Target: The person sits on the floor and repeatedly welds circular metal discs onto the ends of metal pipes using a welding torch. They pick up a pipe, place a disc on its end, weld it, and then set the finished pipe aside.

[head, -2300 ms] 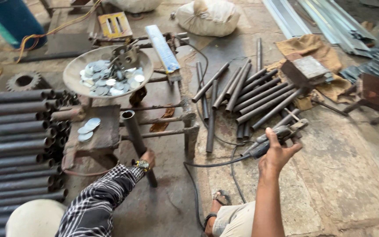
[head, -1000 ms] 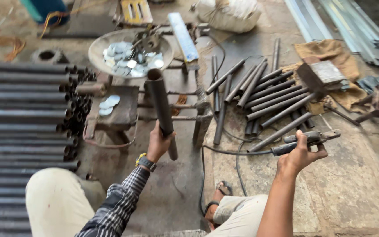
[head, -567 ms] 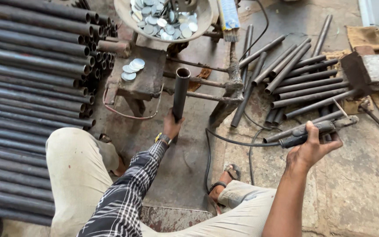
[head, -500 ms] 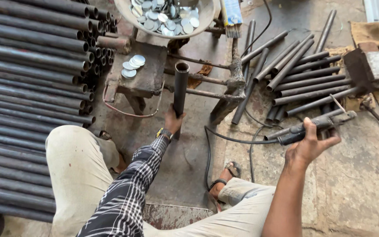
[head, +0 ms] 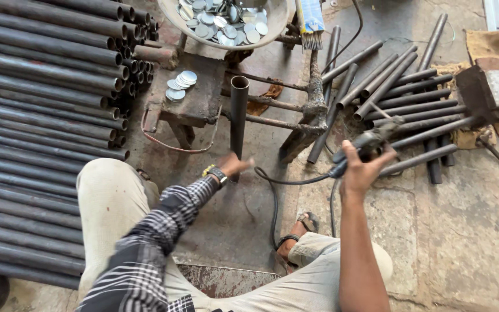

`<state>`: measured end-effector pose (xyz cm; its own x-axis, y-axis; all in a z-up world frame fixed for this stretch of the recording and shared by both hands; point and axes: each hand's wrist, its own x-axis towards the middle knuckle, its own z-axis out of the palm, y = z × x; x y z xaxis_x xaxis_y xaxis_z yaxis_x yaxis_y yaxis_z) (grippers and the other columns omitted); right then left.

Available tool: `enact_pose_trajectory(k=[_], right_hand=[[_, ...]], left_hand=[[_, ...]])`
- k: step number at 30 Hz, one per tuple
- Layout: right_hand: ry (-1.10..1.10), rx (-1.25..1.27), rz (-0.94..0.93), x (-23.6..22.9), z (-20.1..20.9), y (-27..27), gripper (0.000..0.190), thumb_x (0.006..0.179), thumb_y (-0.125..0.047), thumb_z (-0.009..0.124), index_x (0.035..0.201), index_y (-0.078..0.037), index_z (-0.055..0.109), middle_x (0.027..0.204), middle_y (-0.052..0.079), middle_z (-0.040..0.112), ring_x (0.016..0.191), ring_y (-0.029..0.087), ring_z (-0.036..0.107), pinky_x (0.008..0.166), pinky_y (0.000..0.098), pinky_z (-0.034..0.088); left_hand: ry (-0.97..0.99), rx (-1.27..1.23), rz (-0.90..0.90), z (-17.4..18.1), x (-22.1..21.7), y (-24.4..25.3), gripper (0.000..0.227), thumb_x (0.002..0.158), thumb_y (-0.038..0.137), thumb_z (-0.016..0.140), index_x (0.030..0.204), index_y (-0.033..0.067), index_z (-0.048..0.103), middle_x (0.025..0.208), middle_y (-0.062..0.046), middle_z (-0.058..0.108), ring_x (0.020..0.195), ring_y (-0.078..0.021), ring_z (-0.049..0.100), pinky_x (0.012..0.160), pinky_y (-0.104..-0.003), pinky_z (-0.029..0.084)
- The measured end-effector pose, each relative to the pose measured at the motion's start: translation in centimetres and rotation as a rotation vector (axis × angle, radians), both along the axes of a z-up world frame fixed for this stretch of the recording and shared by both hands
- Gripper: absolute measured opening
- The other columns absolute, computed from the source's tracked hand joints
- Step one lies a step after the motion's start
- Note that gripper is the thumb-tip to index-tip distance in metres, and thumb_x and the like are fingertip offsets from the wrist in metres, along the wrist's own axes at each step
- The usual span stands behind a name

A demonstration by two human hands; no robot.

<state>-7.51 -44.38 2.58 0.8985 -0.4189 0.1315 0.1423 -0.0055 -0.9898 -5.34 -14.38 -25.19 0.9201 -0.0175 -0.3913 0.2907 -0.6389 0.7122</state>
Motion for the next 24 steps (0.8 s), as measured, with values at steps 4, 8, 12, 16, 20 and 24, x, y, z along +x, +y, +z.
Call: enact_pose_trajectory(k=[4,8,12,16,20,24], right_hand=[[0.019,-0.118,0.153,0.3,-1.2,3.2,0.078,0.080,-0.019,0.087,0.138,-0.016,0.035,0.120,0.014,0.058,0.100,0.024,0.066,0.089,0.0386,0.065],[0.025,-0.287,0.250,0.3,-1.4,6.1,0.076,0.080,-0.025,0.088,0.134,-0.017,0.036,0.123,0.015,0.061,0.103,0.027,0.069,0.087,0.0403,0.066],[0.018,-0.327,0.298,0.7,-2.1,8.2,0.081,0.077,-0.026,0.088,0.136,-0.014,0.034,0.115,0.011,0.062,0.099,0.023,0.068,0.085,0.0353,0.062],[-0.058,-0.397,0.298,1.6,-3.3,9.5,0.084,0.079,-0.021,0.091,0.141,-0.009,0.036,0.116,0.011,0.059,0.101,0.019,0.064,0.088,0.0324,0.055],[-0.082,-0.299,0.347,2.7,-3.5,10.9,0.085,0.078,-0.019,0.090,0.141,-0.007,0.035,0.114,0.011,0.060,0.099,0.018,0.063,0.088,0.0316,0.054],[-0.059,-0.352,0.328,3.6,-3.7,11.7,0.084,0.079,-0.018,0.089,0.142,-0.007,0.036,0.116,0.012,0.060,0.102,0.019,0.063,0.089,0.0321,0.055]], left_hand=[[0.043,0.257,-0.579,12.5,1.1,2.4,0.072,0.078,0.066,0.078,0.105,-0.0004,0.076,0.100,-0.021,0.075,0.095,-0.0348,0.074,0.083,-0.044,0.058],[-0.382,0.106,-0.518,24.1,2.3,8.1,0.043,0.083,0.046,0.081,0.096,0.0051,0.077,0.092,-0.014,0.077,0.080,-0.0284,0.075,0.075,-0.039,0.059],[-0.821,0.085,-0.016,26.1,4.2,14.9,0.023,0.081,0.021,0.078,0.098,0.0050,0.078,0.099,-0.015,0.074,0.091,-0.0306,0.070,0.082,-0.040,0.056],[-0.851,0.267,0.219,22.2,6.6,20.8,0.023,0.084,0.023,0.085,0.099,0.0066,0.080,0.103,-0.017,0.072,0.096,-0.0356,0.067,0.086,-0.045,0.053],[-0.969,0.342,0.202,19.7,8.7,21.2,0.030,0.083,0.036,0.087,0.099,0.0112,0.082,0.105,-0.014,0.073,0.100,-0.0350,0.067,0.090,-0.045,0.054],[-0.812,0.547,0.229,19.9,8.7,18.8,0.044,0.070,0.053,0.087,0.094,0.0160,0.083,0.104,-0.011,0.074,0.101,-0.0341,0.063,0.082,-0.050,0.048]])
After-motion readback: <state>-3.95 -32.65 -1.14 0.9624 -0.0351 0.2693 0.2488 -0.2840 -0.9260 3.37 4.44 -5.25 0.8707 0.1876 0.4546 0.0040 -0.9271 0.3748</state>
